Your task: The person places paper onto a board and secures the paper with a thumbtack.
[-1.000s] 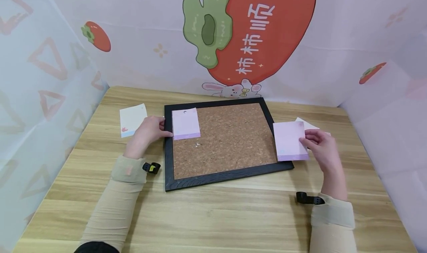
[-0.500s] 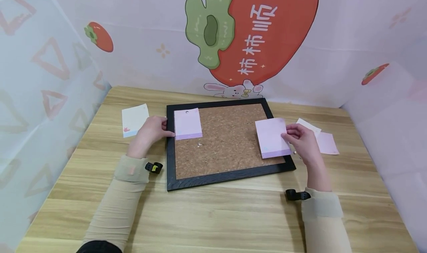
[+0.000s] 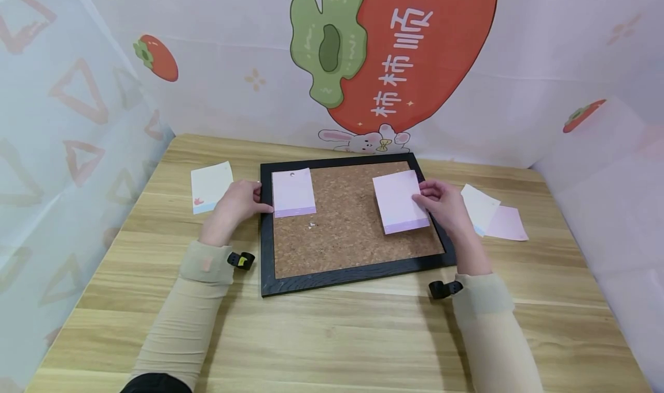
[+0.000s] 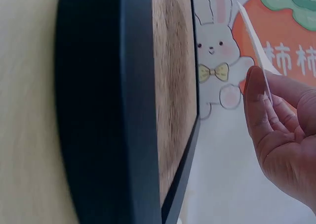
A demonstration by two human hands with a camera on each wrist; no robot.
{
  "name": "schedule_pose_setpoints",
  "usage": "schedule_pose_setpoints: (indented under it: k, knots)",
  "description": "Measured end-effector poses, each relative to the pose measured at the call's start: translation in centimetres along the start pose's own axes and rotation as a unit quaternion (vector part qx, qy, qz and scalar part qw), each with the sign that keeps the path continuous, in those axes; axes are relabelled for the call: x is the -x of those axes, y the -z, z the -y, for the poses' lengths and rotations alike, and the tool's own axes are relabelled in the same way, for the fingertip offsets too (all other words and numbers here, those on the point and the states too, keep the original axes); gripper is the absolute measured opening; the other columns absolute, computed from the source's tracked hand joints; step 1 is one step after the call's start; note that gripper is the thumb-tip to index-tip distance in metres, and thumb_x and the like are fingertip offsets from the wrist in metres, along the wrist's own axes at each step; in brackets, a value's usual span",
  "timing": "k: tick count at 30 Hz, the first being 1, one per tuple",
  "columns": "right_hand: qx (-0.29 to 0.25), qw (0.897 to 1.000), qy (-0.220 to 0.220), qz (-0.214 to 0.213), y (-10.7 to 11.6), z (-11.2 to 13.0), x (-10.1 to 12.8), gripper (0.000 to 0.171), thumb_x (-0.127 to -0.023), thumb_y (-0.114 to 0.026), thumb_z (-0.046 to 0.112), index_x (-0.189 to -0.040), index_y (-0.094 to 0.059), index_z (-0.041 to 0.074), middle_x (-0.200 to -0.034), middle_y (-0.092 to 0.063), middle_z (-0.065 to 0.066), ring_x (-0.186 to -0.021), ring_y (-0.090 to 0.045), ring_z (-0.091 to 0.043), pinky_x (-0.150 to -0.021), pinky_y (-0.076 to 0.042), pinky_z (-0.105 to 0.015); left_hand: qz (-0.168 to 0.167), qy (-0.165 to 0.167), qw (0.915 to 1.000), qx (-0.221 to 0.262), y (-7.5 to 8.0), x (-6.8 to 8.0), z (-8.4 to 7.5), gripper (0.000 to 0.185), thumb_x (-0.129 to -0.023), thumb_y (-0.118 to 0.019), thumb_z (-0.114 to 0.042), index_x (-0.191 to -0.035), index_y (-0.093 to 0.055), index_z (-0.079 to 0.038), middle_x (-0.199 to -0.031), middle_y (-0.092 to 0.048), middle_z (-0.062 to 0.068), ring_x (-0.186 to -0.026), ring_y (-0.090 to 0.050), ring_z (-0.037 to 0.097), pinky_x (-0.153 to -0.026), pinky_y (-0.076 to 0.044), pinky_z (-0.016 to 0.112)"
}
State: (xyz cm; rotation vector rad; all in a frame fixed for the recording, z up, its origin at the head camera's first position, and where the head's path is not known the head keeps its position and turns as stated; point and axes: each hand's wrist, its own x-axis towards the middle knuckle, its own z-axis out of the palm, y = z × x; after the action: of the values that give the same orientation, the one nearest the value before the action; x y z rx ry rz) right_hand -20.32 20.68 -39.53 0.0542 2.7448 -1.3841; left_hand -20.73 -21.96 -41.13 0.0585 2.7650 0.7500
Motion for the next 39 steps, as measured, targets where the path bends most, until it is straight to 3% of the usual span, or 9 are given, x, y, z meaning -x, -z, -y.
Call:
schedule_pose_setpoints:
  k: [12, 21, 28, 39]
  knots:
    - [0.018, 0.999, -0.020, 0.037, -2.9, 2.4, -1.9, 0.032, -0.096, -0.068, 0.018, -0.123, -0.061, 0.003, -0.114, -0.068, -0.019, -0.096, -0.060, -0.023, -0.072, -0.050, -0.012, 0.005, 0.006, 1.0000, 0.002, 0.0, -0.1, 0.1, 0.062, -0.089, -0.076, -0.026, -0.134, -0.054, 0.010, -0.128, -0.061, 0.029, -0.118, -0.060, 0.040, -0.104, -0.048, 0.052]
    - [0.012, 0.998, -0.031, 0.048, -5.1, 2.0, -3.3, 0.030, -0.097, -0.067, 0.020, -0.121, -0.062, 0.003, -0.109, -0.069, -0.018, -0.087, -0.057, -0.020, -0.070, -0.048, -0.017, 0.001, 0.000, 1.0000, -0.001, 0.0, -0.1, 0.2, 0.062, -0.088, -0.077, -0.026, -0.132, -0.054, 0.010, -0.128, -0.061, 0.029, -0.118, -0.060, 0.040, -0.103, -0.048, 0.052]
    - [-0.027, 0.996, -0.066, 0.049, -6.2, 2.4, -4.1, 0.032, -0.097, -0.067, 0.023, -0.123, -0.061, 0.006, -0.111, -0.068, -0.016, -0.094, -0.059, -0.023, -0.083, -0.051, -0.027, 0.002, 0.001, 1.0000, 0.000, 0.0, -0.1, 0.2, 0.061, -0.088, -0.077, -0.026, -0.131, -0.054, 0.010, -0.127, -0.061, 0.029, -0.116, -0.060, 0.040, -0.103, -0.048, 0.052]
    - [-0.032, 0.995, -0.088, 0.045, -7.5, 3.6, -5.0, 0.030, -0.097, -0.066, 0.019, -0.124, -0.061, 0.007, -0.116, -0.067, -0.015, -0.100, -0.060, -0.024, -0.085, -0.052, -0.028, 0.006, 0.006, 0.9999, 0.006, 0.0, -0.2, 0.2, 0.066, -0.088, -0.077, -0.026, -0.136, -0.051, 0.011, -0.129, -0.060, 0.029, -0.119, -0.059, 0.040, -0.104, -0.048, 0.052]
